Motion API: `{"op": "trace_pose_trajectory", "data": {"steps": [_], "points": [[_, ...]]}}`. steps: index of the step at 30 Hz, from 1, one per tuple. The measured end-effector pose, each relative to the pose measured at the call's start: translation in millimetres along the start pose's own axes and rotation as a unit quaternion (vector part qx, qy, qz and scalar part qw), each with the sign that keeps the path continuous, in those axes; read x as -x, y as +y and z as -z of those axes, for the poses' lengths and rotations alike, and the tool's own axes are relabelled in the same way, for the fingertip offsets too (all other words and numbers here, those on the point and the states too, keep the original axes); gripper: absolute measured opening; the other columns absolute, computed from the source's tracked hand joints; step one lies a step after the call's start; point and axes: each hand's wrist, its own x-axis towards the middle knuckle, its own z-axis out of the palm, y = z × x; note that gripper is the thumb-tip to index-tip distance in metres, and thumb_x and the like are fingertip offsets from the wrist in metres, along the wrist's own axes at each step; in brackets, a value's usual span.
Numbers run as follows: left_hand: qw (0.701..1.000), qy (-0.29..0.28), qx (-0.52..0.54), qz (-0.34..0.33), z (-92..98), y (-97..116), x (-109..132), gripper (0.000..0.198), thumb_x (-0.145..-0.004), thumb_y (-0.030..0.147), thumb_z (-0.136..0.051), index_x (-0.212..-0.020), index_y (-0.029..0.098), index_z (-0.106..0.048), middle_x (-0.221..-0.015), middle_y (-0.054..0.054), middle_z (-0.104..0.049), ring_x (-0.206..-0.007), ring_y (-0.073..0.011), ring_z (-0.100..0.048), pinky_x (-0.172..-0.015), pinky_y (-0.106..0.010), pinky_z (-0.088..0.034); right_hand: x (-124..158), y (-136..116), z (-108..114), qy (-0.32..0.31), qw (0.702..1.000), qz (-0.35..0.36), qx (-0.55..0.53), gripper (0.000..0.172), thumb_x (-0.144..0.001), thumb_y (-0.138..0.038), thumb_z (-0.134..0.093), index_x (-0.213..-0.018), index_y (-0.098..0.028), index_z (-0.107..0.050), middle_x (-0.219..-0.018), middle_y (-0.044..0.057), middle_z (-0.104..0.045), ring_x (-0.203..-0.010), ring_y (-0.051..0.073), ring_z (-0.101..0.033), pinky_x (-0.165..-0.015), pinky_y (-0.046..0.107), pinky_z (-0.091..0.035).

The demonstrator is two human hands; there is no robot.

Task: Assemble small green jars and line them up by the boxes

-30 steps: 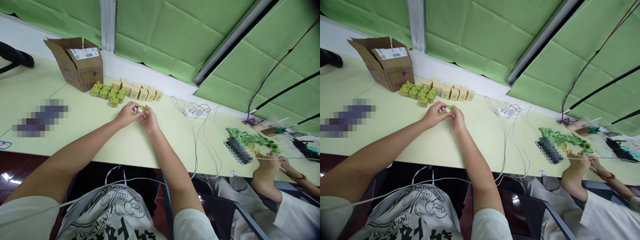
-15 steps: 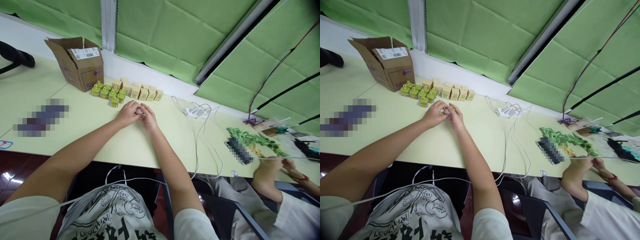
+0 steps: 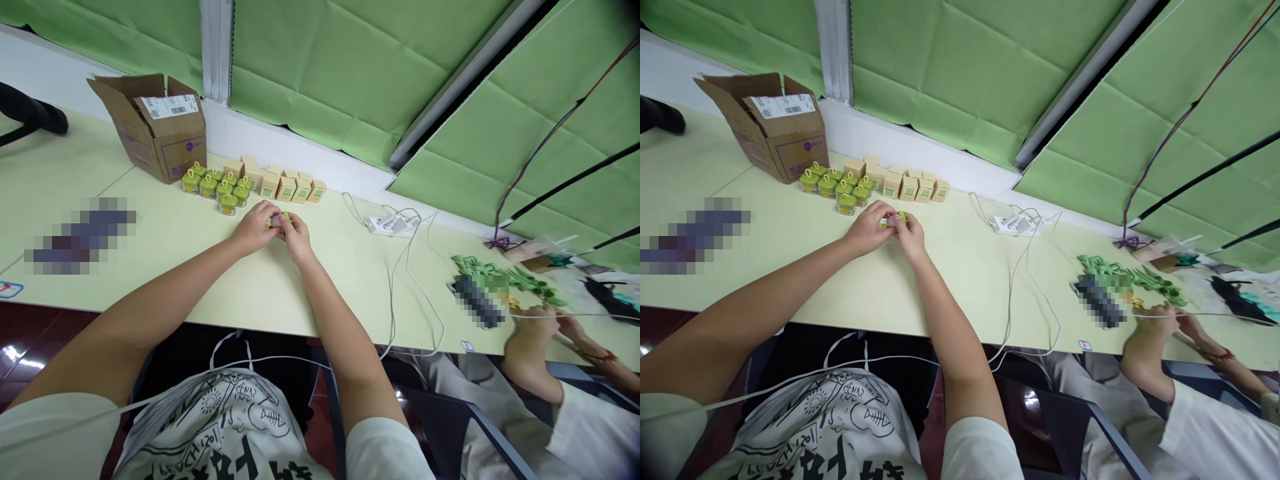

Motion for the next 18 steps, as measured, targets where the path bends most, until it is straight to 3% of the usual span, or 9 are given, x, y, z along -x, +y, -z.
{"op": "trace_pose_trajectory", "data": {"steps": [10, 18], "points": [[0.999, 0.027, 0.019, -0.037, -0.4, 2, -1, 0.019, -0.085, 0.015, -0.065, -0.104, 0.02, -0.061, -0.108, -0.007, -0.064, -0.102, -0.0225, -0.063, -0.093, -0.037, -0.054, 1, 2, -1, 0.012, 0.999, 0.041, 0.025, 0.024, -0.091, -0.048, -0.07, -0.095, -0.025, -0.068, -0.094, 0.0, -0.074, -0.111, 0.02, -0.071, -0.098, 0.036, -0.06], [0.998, 0.047, 0.003, -0.03, -1.3, 7, 1, 0.027, -0.086, 0.019, -0.071, -0.112, 0.02, -0.066, -0.113, -0.008, -0.064, -0.112, -0.0249, -0.062, -0.099, -0.039, -0.053, 9, -10, -7, -0.004, 0.998, -0.015, -0.061, 0.021, -0.095, -0.043, -0.069, -0.096, -0.022, -0.069, -0.084, -0.001, -0.074, -0.094, 0.018, -0.076, -0.091, 0.034, -0.063]]}}
